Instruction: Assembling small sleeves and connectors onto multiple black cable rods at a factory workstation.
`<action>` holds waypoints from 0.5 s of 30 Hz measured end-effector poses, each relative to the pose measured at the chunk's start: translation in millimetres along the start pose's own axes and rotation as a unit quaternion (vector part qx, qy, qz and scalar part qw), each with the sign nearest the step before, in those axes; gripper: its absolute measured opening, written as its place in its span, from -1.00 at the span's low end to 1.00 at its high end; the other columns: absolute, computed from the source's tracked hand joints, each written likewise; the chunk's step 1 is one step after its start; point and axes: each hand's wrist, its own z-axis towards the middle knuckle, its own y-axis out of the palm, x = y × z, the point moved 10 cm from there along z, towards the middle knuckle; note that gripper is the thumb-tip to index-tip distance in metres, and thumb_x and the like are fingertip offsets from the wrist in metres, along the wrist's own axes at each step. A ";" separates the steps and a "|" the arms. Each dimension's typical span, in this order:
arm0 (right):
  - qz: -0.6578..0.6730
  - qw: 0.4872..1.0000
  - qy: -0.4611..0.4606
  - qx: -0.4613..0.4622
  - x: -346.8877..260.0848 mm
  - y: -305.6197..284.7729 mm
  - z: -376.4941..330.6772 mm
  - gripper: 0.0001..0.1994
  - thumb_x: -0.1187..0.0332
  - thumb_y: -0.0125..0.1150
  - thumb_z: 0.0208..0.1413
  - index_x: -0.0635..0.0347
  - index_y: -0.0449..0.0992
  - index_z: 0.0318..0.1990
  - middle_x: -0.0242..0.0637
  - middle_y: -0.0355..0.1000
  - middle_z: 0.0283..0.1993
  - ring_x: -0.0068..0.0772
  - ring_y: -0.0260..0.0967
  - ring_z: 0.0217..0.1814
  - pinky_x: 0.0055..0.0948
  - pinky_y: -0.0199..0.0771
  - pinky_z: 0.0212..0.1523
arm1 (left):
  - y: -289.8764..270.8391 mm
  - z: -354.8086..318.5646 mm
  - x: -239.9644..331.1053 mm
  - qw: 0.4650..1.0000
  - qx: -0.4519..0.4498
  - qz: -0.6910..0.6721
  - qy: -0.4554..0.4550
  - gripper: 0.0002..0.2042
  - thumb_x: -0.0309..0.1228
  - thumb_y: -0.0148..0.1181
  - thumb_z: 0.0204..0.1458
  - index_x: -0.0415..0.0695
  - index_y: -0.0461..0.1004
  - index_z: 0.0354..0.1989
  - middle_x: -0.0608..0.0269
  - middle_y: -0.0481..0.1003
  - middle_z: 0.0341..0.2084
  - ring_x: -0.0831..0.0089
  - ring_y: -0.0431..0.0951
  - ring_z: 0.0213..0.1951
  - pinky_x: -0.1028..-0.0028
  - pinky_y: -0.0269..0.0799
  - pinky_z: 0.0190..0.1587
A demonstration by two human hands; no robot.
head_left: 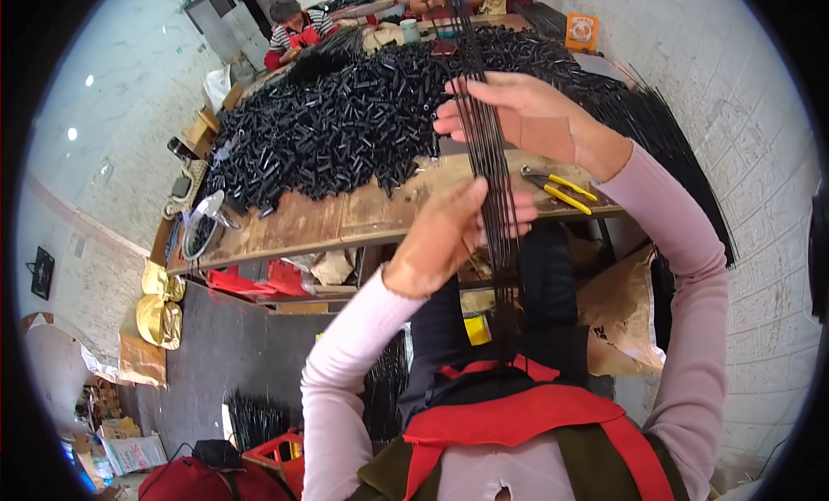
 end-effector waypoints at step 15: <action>-0.036 0.998 0.032 -0.031 3.2 10.8 -11.1 -0.62 0.35 0.03 0.31 0.43 0.31 0.18 -0.02 0.38 0.16 -0.20 0.38 0.21 -0.26 0.38 0.26 | -7.4 7.2 7.7 1.000 0.008 0.007 0.010 -0.60 -0.29 -0.15 0.35 -0.43 0.28 0.15 -0.12 0.47 0.02 0.20 0.53 0.05 0.31 0.47 0.13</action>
